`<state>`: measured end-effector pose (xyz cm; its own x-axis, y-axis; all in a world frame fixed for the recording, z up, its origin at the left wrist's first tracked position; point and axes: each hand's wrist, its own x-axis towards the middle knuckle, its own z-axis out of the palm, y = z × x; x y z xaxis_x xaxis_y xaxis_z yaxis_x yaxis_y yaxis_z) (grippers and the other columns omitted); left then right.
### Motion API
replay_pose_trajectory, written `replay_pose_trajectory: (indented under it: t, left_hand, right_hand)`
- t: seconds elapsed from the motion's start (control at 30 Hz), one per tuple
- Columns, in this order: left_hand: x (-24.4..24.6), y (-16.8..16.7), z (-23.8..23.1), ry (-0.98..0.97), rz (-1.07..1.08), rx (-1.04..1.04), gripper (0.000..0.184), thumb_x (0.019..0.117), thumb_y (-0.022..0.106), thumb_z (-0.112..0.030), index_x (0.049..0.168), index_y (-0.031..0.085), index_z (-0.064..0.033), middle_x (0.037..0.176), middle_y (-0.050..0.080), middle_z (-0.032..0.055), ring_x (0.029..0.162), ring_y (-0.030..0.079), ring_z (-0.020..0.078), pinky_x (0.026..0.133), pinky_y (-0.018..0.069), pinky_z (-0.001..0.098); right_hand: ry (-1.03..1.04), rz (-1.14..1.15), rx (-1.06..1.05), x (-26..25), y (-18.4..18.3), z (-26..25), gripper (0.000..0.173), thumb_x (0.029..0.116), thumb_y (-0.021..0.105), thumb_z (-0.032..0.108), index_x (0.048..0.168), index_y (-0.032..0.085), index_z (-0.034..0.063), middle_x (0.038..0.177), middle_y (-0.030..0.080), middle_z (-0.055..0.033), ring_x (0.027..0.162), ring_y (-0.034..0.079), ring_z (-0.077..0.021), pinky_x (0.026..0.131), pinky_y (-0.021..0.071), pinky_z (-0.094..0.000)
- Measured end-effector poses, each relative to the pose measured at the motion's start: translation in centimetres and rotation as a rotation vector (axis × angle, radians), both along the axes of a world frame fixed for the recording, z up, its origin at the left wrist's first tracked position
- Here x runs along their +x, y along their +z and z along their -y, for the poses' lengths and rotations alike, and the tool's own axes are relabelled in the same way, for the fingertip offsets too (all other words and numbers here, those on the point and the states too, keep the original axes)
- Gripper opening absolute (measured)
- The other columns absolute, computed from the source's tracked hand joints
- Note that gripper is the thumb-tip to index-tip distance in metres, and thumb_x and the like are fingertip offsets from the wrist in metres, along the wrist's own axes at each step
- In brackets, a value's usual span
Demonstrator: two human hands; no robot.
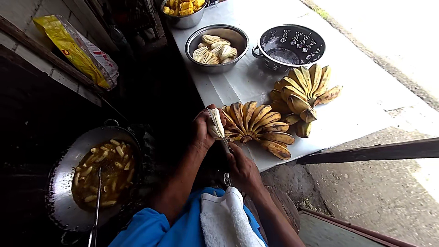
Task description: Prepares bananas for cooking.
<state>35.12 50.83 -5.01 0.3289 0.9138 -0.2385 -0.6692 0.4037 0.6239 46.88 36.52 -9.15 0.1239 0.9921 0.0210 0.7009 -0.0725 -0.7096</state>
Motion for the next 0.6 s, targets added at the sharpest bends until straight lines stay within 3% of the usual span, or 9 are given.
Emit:
replay_pose_trajectory:
  t: [0.13,0.2,0.3,0.47,0.6]
  left_hand:
    - [0.8,0.4,0.8,-0.004,-0.028,0.002,0.031,0.1084,0.032,-0.02,0.125,0.056,-0.0102,0.106,0.067,0.009,0.091,0.07,0.0206,0.086,0.0597,0.0399]
    - [1.3,0.5,0.9,-0.016,-0.054,0.0,0.032,0.108,0.03,-0.019,0.128,0.054,-0.0091,0.106,0.067,0.0089,0.09,0.07,0.0195,0.083,0.0601,0.0375]
    - [1.2,0.5,-0.2,-0.013,-0.045,-0.011,0.031,0.1089,0.032,-0.022,0.125,0.056,-0.0102,0.103,0.068,0.0079,0.091,0.071,0.0203,0.085,0.0602,0.039]
    - [0.6,0.4,-2.8,0.106,0.011,-0.105,0.031,0.1094,0.031,-0.02,0.123,0.054,-0.0046,0.097,0.067,0.0118,0.085,0.071,0.0229,0.081,0.0606,0.0393]
    - [1.2,0.8,-2.2,0.096,-0.008,-0.147,0.031,0.1097,0.033,-0.021,0.123,0.056,-0.0057,0.097,0.068,0.0111,0.085,0.07,0.0208,0.078,0.0605,0.0347]
  right_hand:
    - [-0.038,0.026,0.013,0.4,0.4,-2.8,0.047,0.11,0.034,0.042,0.146,0.052,0.0174,0.09,0.07,-0.0113,0.08,0.07,-0.031,0.071,0.0555,-0.0548]
    - [-0.059,0.019,0.03,0.7,0.5,-4.1,0.044,0.1102,0.036,0.04,0.146,0.051,0.0187,0.088,0.07,-0.0129,0.079,0.07,-0.0337,0.069,0.0553,-0.0576]
    - [-0.045,-0.011,-0.005,0.7,0.5,-2.9,0.047,0.1104,0.033,0.044,0.146,0.051,0.0199,0.087,0.069,-0.0094,0.077,0.068,-0.0283,0.07,0.0552,-0.0532]
    - [0.021,-0.106,0.023,0.0,0.8,2.5,0.052,0.1096,0.035,0.043,0.146,0.054,0.0121,0.098,0.073,-0.0064,0.079,0.069,-0.0201,0.07,0.058,-0.0455]
    - [0.021,-0.071,0.046,-0.2,0.7,1.3,0.052,0.11,0.034,0.045,0.145,0.055,0.0127,0.096,0.072,-0.0069,0.078,0.07,-0.0217,0.068,0.0574,-0.0459]
